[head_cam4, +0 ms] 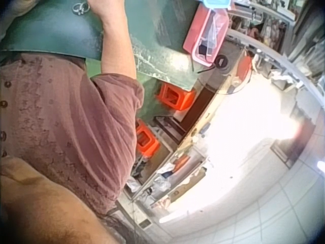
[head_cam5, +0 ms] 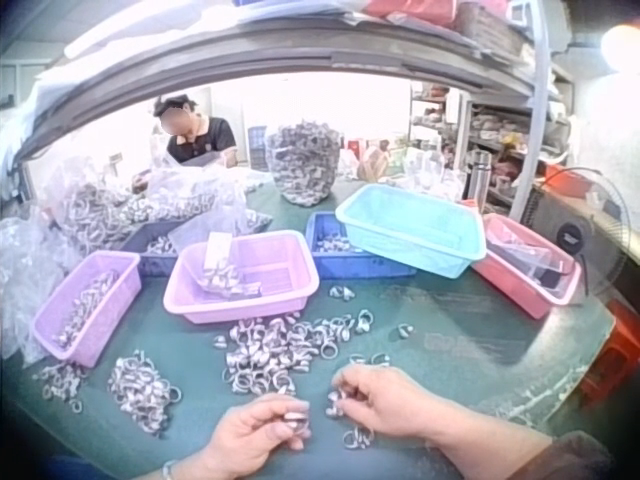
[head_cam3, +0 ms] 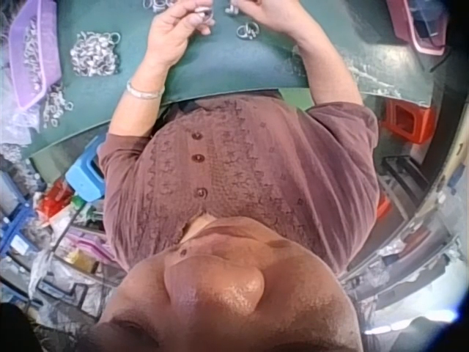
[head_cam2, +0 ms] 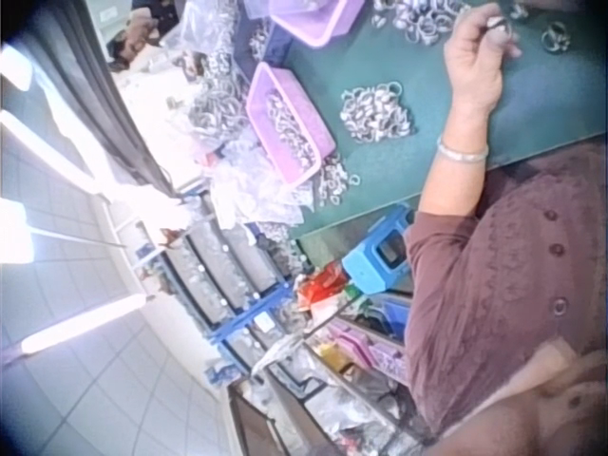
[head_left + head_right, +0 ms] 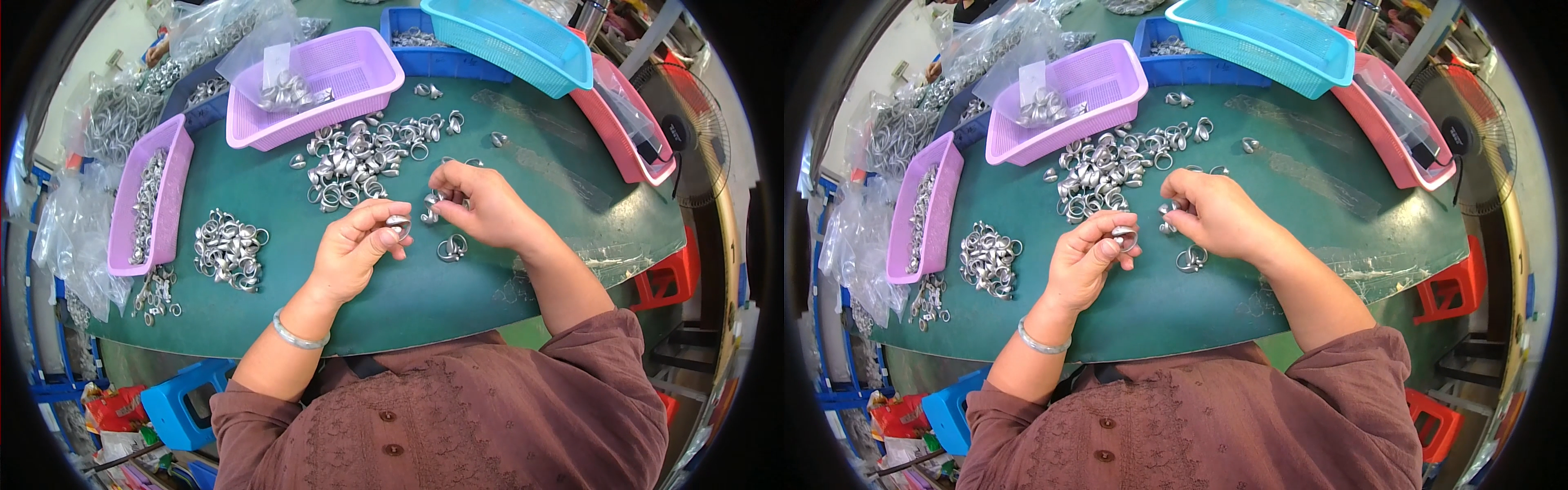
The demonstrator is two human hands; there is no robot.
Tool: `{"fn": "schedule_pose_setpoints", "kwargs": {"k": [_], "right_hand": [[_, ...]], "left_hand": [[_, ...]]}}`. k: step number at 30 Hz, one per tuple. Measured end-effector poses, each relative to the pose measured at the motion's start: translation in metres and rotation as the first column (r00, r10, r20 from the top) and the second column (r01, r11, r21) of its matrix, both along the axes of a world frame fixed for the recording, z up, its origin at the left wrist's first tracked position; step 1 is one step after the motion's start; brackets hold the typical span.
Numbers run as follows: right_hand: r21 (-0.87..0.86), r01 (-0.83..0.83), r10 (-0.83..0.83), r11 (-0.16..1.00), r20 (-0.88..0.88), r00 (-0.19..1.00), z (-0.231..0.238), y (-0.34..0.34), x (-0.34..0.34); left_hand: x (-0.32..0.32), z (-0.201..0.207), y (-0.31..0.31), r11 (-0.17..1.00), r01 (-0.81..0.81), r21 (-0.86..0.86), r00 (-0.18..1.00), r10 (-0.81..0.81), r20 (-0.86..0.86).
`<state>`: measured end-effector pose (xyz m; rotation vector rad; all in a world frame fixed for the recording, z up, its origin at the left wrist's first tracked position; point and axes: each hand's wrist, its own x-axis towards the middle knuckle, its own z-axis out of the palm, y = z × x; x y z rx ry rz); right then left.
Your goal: The person places a phone into a tray and links metal rings together by hand at a workbench.
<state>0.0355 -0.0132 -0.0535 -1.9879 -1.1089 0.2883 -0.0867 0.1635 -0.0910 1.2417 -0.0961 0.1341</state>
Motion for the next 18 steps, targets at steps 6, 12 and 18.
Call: {"fn": "schedule_pose_setpoints", "kwargs": {"k": [6,12,18], "right_hand": [[0.085,-0.016,0.013,0.996,0.026,1.000,-0.0007,0.0006,-0.0013],[0.155,-0.061,0.058,0.986,0.024,0.998,0.0015,0.0015,-0.0041],[0.219,-0.108,0.123,0.970,-0.055,0.991,-0.0037,0.0030,-0.0060]], "left_hand": [[-0.0008,0.0033,0.0007,0.996,0.074,-0.049,0.995,-0.077,-0.060],[0.0014,0.0043,0.0047,0.954,0.047,-0.295,0.976,-0.106,-0.188],[0.0022,0.0018,-0.0005,0.999,0.007,-0.044,0.973,-0.017,-0.231]]}}
